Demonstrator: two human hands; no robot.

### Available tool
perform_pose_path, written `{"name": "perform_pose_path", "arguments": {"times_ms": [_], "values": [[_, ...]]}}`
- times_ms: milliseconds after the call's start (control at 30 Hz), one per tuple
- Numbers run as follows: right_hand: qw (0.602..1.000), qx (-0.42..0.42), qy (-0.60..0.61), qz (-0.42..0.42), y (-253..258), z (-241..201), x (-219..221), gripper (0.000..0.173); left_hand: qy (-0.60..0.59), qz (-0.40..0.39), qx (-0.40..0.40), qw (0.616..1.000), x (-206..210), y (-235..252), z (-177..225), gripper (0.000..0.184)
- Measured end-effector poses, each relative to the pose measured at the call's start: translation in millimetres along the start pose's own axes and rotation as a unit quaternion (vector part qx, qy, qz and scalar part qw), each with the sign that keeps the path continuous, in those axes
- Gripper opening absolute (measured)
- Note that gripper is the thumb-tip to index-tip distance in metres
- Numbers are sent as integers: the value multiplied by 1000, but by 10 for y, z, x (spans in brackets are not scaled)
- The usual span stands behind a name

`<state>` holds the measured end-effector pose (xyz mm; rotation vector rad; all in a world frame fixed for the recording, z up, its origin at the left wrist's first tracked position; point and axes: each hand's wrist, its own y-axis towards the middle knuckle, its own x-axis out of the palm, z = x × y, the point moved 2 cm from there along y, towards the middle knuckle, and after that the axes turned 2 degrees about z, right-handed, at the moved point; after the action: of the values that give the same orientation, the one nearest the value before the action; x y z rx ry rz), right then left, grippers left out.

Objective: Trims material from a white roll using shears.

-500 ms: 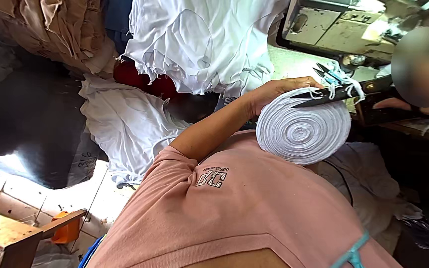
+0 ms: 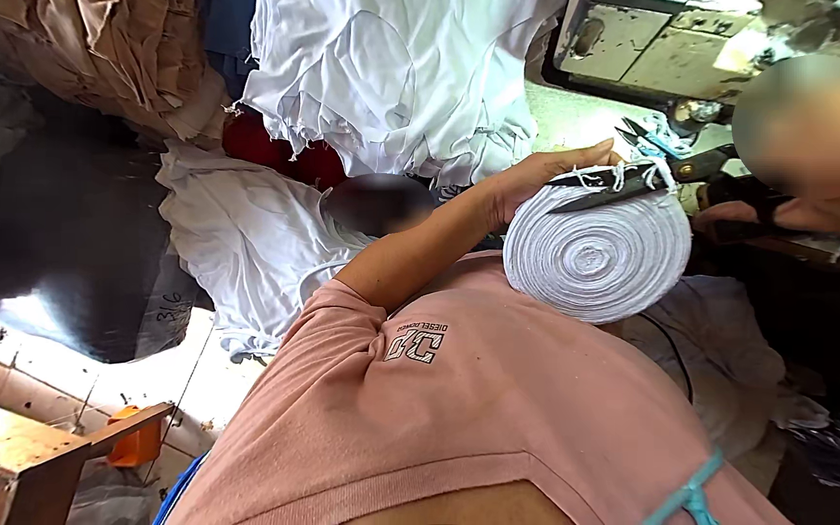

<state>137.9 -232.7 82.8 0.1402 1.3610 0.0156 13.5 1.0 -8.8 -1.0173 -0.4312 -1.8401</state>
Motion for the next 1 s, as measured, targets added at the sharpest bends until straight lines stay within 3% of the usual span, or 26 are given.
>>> {"name": "perform_pose_path", "arguments": {"times_ms": [133,200,267,333,400,467,633,733,833,1000], "values": [[999,10,-14,34,-84,-65,65,18,9,-13,-15,1000,5,21,1,57],[999,6,-22,36,-110,-99,36,12,7,-30,-19,999,14,27,1,67],[999,3,-19,27,-139,-100,24,17,1,-54,-15,998,-1,26,-13,81],[1000,-1,-12,28,-217,-64,57,23,32,-57,9,998,-50,-10,-35,83],[998,6,11,53,-461,100,247,27,92,-88,76,989,-151,-81,-96,74],[996,44,44,64,-599,159,305,41,144,-95,140,975,-204,-152,-140,81],[963,234,127,29,-596,18,81,66,193,34,205,959,-140,-249,-127,59],[956,265,117,47,-555,-106,32,67,242,43,188,951,-162,-289,238,46],[963,252,52,78,-549,-282,162,69,295,19,119,948,-199,-345,570,35],[967,236,30,86,-470,-661,314,65,319,-5,64,946,-237,-306,490,38]]}}
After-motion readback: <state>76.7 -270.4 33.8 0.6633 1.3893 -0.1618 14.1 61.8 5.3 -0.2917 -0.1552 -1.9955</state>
